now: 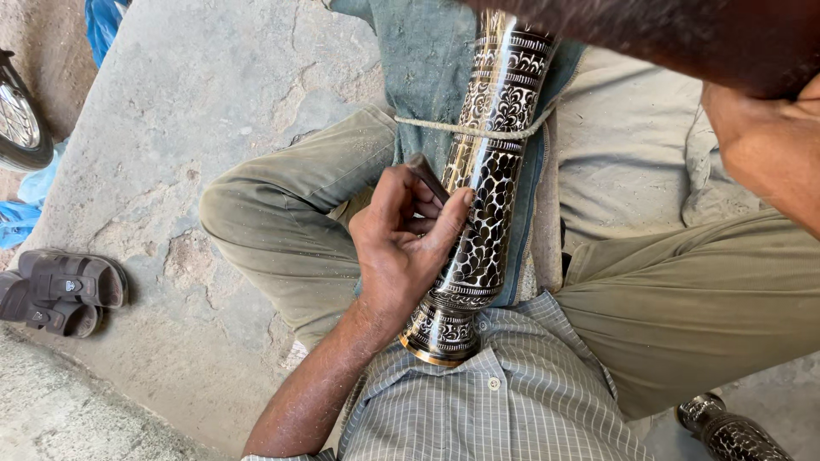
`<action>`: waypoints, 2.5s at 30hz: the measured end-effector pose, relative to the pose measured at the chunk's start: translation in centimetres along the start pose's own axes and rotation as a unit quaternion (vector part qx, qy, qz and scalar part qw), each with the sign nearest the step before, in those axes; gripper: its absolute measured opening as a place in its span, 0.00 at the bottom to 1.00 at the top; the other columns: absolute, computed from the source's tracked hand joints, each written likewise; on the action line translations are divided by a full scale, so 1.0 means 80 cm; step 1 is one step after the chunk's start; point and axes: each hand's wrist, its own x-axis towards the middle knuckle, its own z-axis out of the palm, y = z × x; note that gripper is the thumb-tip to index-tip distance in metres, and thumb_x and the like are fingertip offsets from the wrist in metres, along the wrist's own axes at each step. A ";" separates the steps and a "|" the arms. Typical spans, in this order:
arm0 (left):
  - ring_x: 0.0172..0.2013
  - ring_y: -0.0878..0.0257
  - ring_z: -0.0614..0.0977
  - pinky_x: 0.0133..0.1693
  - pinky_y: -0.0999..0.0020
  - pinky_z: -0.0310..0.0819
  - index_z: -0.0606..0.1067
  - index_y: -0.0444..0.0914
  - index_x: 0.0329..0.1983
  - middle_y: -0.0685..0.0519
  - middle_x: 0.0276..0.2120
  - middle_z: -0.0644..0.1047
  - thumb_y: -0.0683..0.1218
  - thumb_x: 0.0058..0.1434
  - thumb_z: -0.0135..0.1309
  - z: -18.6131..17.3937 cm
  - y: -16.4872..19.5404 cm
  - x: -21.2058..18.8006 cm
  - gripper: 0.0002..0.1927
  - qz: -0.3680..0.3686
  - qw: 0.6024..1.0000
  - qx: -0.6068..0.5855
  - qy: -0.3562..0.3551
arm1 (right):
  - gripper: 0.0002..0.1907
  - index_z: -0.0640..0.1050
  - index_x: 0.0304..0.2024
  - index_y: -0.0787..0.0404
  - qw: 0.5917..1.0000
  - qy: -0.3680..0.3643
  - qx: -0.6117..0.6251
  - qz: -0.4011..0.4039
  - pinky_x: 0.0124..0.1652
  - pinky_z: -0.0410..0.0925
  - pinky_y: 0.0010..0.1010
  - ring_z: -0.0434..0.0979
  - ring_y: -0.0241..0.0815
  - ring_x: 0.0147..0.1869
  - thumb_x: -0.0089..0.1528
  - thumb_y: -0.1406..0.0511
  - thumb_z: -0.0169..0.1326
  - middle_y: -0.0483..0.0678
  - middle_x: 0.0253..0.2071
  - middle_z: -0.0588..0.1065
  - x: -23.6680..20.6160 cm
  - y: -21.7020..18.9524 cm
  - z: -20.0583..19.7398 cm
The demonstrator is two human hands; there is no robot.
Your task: The person sits with a decorative brass vase strapped to their lap and engraves its patterned surface, holding a small chisel against the metal and striking it with a wooden mallet, repositioning the chisel to different spots around the vase.
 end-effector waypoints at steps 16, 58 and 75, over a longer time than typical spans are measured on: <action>0.31 0.77 0.74 0.33 0.82 0.72 0.75 0.33 0.45 0.59 0.31 0.76 0.42 0.64 0.67 -0.006 0.006 0.011 0.13 -0.040 0.997 -0.040 -0.058 | 0.29 0.77 0.55 0.65 1.000 -0.002 -0.016 -0.005 0.47 0.74 0.35 0.82 0.46 0.46 0.51 0.80 0.58 0.55 0.42 0.78 0.021 -0.034 -0.016; 0.39 0.63 0.84 0.43 0.70 0.83 0.72 0.30 0.52 0.48 0.38 0.79 0.37 0.69 0.58 -0.002 -0.019 -0.040 0.11 -0.112 0.931 -0.345 0.029 | 0.19 0.72 0.55 0.64 0.464 0.062 0.855 0.223 0.42 0.75 0.37 0.78 0.42 0.42 0.62 0.73 0.58 0.51 0.38 0.76 -0.097 -0.037 0.244; 0.37 0.62 0.85 0.37 0.68 0.85 0.71 0.30 0.51 0.46 0.37 0.79 0.38 0.69 0.57 0.000 -0.030 -0.039 0.11 -0.121 0.936 -0.328 0.030 | 0.21 0.70 0.56 0.66 0.478 0.036 0.855 0.198 0.41 0.73 0.38 0.77 0.43 0.42 0.61 0.74 0.58 0.51 0.38 0.75 -0.096 -0.065 0.247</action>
